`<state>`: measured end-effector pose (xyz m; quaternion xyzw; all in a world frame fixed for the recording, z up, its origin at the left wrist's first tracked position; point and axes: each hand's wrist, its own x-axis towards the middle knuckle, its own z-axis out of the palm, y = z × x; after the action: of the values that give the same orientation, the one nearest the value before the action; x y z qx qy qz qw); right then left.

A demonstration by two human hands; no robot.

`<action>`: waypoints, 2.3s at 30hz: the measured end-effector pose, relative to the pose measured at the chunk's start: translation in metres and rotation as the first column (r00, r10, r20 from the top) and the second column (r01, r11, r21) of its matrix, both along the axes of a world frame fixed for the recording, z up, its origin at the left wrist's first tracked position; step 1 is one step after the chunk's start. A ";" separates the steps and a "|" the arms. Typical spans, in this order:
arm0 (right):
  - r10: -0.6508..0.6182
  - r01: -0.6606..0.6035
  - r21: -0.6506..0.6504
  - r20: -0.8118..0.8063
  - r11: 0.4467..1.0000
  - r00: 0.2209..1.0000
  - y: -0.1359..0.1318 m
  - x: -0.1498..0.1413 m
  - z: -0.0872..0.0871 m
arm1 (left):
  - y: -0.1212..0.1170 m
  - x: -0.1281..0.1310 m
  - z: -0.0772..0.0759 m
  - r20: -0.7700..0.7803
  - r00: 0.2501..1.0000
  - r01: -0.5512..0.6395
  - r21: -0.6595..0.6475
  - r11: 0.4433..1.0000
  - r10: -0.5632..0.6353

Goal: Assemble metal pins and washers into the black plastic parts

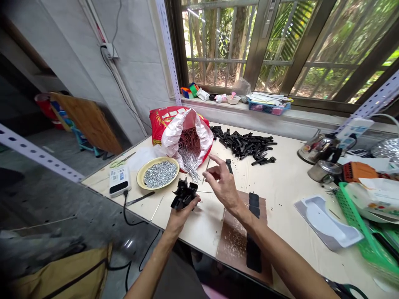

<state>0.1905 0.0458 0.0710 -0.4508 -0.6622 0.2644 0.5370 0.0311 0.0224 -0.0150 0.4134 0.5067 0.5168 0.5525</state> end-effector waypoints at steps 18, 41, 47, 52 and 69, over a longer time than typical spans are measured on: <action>0.210 -0.163 -0.145 0.829 0.976 0.519 -0.006 0.017 -0.073 | -0.009 -0.009 0.016 -0.347 0.936 0.005 0.184 0.983 0.060; 0.098 -0.100 -0.021 -0.077 0.995 0.992 -0.019 -0.005 0.004 | -0.013 0.008 0.022 -0.465 0.883 0.175 0.202 0.964 -0.063; 0.126 -0.126 0.018 -0.034 0.992 0.991 -0.017 -0.006 -0.003 | -0.012 0.004 0.020 -0.473 0.879 0.178 0.208 0.962 -0.060; 0.158 -0.161 0.027 0.082 0.987 0.984 -0.004 0.001 0.002 | -0.013 -0.005 0.020 -0.446 0.894 0.149 0.184 0.972 -0.053; -0.135 0.242 -0.170 0.477 0.955 0.868 0.073 -0.004 -0.061 | -0.008 -0.033 0.045 -0.323 0.936 -0.101 0.134 0.986 0.140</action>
<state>0.1861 0.1187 0.0101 -0.6210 -0.6890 0.1688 0.3335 -0.0022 0.0144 0.0298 0.4937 0.5863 0.5012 0.4017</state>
